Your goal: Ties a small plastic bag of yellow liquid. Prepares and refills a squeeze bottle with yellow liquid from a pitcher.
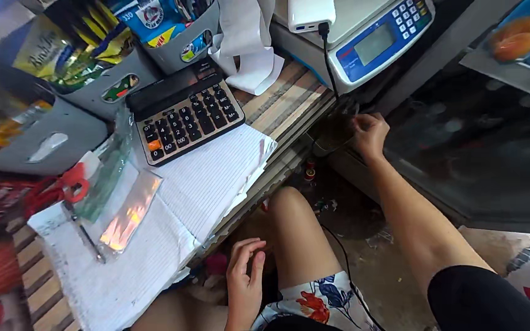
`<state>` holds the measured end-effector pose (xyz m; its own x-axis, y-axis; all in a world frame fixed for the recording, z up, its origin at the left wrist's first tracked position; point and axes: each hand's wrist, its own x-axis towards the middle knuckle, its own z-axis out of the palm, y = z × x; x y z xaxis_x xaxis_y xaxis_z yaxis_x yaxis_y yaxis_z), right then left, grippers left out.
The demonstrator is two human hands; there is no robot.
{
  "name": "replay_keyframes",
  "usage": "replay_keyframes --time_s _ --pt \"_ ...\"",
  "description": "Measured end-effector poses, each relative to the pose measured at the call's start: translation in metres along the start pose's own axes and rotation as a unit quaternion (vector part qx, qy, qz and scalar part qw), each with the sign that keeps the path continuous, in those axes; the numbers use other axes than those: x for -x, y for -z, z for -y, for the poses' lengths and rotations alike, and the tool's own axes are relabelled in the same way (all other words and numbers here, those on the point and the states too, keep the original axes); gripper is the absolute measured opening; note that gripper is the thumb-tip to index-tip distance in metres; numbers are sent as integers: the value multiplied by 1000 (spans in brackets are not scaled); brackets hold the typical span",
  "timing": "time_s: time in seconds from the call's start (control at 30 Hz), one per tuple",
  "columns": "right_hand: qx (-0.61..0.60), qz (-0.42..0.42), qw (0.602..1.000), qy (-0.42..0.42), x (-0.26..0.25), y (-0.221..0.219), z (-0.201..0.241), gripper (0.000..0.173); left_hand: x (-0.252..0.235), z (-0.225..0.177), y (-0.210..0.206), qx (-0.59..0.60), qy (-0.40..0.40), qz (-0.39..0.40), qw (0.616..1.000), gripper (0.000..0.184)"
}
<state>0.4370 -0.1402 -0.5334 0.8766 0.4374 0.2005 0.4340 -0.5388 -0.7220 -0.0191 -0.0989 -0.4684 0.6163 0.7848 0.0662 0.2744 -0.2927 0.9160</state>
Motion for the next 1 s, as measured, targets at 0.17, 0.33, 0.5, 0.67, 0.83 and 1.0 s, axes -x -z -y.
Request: replay_keyframes --time_s 0.17,0.33,0.5,0.67,0.83,1.0 --pt "79 32 994 -63 3 -16 -5 25 -6 5 0 -12 4 -3 1000 25" --pt "50 37 996 -58 3 -15 -7 32 -5 7 -4 -13 13 8 1000 24" --pt "38 76 995 49 -2 -19 -11 25 -6 7 -5 -15 13 13 1000 23" --pt "86 78 990 73 -9 -20 -12 30 -5 4 -2 -33 19 11 999 22" --pt "25 13 999 33 9 -13 -11 62 0 -7 4 -23 7 21 999 20" --pt "-95 -137 983 73 70 19 40 58 -2 -59 48 -3 -151 27 988 20"
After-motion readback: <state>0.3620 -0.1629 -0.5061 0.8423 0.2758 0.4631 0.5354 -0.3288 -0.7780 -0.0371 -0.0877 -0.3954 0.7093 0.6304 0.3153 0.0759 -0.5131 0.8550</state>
